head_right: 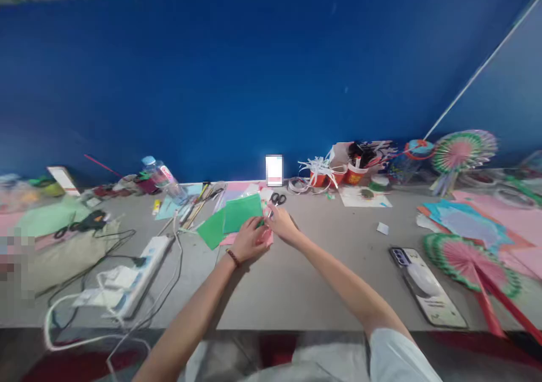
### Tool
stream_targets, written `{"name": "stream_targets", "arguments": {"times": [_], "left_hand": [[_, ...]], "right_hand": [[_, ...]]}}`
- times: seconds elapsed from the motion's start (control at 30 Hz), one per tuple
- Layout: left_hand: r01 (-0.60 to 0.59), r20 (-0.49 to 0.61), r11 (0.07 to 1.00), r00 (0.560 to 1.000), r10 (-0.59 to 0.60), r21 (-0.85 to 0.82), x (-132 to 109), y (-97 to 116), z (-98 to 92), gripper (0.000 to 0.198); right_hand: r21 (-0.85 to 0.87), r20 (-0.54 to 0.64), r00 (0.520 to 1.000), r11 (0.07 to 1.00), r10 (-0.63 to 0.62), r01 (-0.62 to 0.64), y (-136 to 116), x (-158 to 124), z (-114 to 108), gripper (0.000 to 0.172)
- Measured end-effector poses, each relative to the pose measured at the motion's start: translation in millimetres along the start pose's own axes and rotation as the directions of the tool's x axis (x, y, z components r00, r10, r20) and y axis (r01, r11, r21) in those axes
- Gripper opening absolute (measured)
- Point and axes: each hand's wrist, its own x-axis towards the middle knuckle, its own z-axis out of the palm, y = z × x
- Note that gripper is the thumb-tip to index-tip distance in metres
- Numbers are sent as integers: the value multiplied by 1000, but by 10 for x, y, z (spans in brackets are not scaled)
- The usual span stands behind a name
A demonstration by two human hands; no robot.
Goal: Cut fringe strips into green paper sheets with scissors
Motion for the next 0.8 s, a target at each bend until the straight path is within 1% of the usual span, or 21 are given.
{"name": "stream_targets", "arguments": {"times": [0.1, 0.2, 0.3, 0.37, 0.47, 0.6, 0.67, 0.73, 0.8], "left_hand": [[-6, 27, 1000, 1000, 6, -2, -10, -21, 19, 38], [19, 17, 999, 1000, -19, 26, -15, -53, 29, 33], [117, -45, 988, 993, -113, 96, -22, -109, 14, 28], [205, -97, 967, 977, -191, 153, -30, -158, -11, 22], [315, -134, 924, 947, -292, 216, -48, -227, -51, 17], [399, -147, 884, 916, -374, 243, -62, -280, -54, 26], [396, -140, 890, 918, -372, 225, -61, -292, -33, 34], [346, -109, 919, 938, -330, 189, -58, -302, -12, 39], [287, -58, 946, 958, -281, 150, -57, -313, -2, 40]], "right_hand": [[-13, 22, 999, 999, -44, 45, -44, 6, -32, 31], [-17, 46, 992, 993, -115, 116, -62, 39, -52, 24], [-19, 51, 976, 977, -210, 211, -58, 86, -51, 26], [-17, 50, 966, 967, -254, 255, -58, 115, -40, 27], [2, 66, 960, 962, -273, 273, -77, 163, -8, 28], [75, 82, 961, 963, -263, 258, -124, 280, 68, 32], [124, 78, 963, 961, -259, 248, -141, 340, 108, 33], [165, 70, 963, 955, -261, 247, -145, 362, 132, 34], [222, 49, 964, 944, -262, 245, -138, 316, 127, 36]]}}
